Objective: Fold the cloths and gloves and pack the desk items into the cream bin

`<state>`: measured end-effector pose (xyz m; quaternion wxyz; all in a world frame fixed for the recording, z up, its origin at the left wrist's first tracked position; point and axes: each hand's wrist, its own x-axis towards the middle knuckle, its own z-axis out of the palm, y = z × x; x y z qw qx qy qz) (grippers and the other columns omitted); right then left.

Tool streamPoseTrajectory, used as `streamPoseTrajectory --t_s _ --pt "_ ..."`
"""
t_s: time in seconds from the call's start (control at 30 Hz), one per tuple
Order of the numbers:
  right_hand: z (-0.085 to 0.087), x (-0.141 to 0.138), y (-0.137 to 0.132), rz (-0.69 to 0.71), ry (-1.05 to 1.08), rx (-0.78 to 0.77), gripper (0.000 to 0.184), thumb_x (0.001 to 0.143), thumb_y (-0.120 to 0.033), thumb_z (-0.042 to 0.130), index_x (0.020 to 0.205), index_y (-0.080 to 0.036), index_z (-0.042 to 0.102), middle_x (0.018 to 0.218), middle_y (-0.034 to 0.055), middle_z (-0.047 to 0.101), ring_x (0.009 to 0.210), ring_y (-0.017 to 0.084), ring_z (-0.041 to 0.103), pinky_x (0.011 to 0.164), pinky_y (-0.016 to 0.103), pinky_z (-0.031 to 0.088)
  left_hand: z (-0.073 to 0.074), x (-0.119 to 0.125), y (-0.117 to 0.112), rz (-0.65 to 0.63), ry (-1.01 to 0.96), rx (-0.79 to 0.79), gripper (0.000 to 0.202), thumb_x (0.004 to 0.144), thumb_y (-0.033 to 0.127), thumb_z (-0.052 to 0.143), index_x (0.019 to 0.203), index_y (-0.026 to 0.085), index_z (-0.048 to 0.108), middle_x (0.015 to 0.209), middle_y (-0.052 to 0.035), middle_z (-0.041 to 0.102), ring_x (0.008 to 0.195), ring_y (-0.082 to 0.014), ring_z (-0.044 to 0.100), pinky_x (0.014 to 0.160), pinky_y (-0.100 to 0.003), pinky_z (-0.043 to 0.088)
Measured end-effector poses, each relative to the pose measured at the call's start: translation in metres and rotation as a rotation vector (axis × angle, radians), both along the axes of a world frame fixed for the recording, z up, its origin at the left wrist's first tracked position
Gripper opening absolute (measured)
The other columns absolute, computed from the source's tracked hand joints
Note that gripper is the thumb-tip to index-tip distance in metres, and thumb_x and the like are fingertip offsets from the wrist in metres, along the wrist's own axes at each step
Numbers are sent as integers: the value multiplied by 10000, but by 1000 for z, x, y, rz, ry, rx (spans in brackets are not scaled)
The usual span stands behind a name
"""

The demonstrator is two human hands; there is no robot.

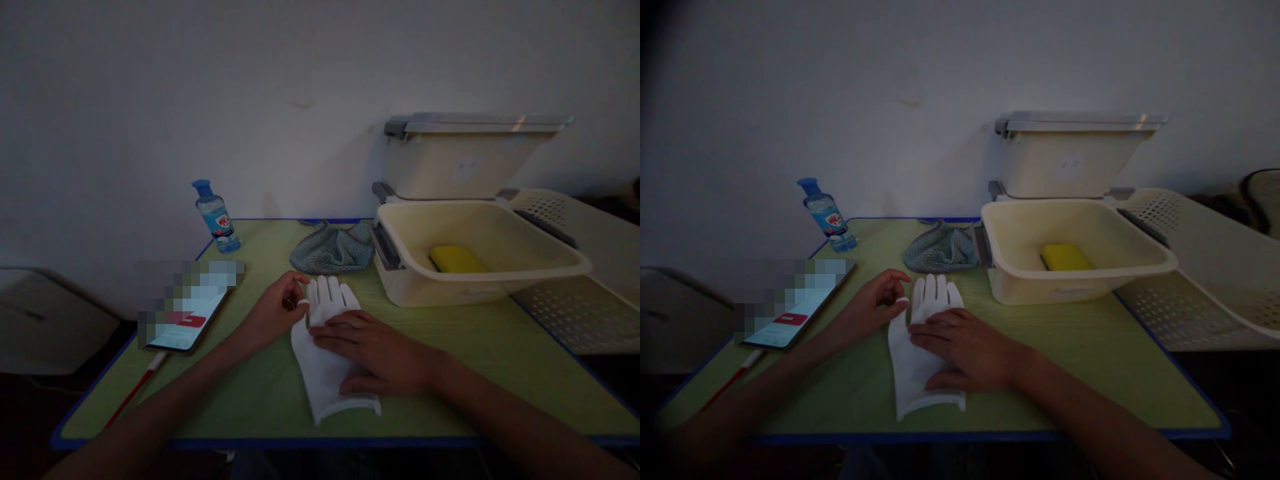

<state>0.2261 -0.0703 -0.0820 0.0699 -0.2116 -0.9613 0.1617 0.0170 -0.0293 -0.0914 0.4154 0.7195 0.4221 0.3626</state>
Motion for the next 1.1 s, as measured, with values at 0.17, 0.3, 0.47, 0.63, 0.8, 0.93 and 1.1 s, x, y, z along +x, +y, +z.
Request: streamPoseTrajectory --t_s 0.17,0.3,0.47,0.63,0.8,0.93,1.1 --pt "-1 0 0 -7 22 9 585 857 -438 458 1318 -91 365 1359 113 414 1229 212 341 1035 373 213 4 5 -13 -83 4 86 290 723 149 517 999 183 434 683 55 439 606 -88 459 596 -221 405" --pt "-1 0 0 -21 5 13 567 850 -428 473 1302 -95 390 1293 125 478 1196 221 366 1022 384 234 5 9 -23 -163 74 115 289 741 141 507 1017 193 437 704 49 452 625 -91 464 611 -221 413" --pt "2 -1 0 -23 -25 37 515 845 -409 488 1270 -123 436 1208 124 532 1166 229 392 1006 394 262 5 9 -27 -269 232 108 316 764 145 500 1069 208 448 723 44 492 646 -96 489 599 -212 400" --pt "-1 1 2 5 -22 78 462 851 -397 482 1207 -102 494 1178 124 551 1178 227 396 1022 392 264 5 4 -27 -302 297 132 310 760 166 539 1061 214 482 786 28 535 713 -110 523 667 -229 416" --pt "-6 3 4 44 51 168 374 877 -346 446 1129 -92 557 1138 120 578 1172 206 426 1033 345 295 5 6 -26 -301 314 115 291 723 146 586 1001 200 521 767 31 546 701 -111 524 672 -231 422" --pt "-9 4 4 11 114 223 305 889 -306 429 1065 -120 594 1114 103 597 1130 195 471 998 344 354 4 9 -26 -287 247 90 323 698 95 588 1000 196 531 719 46 534 657 -97 512 617 -204 421" --pt "-13 4 2 -38 170 252 226 869 -225 461 993 -127 622 1116 93 597 1015 182 533 878 318 444 3 10 -26 -274 244 102 346 677 85 618 999 175 529 712 48 532 653 -93 511 623 -201 426"
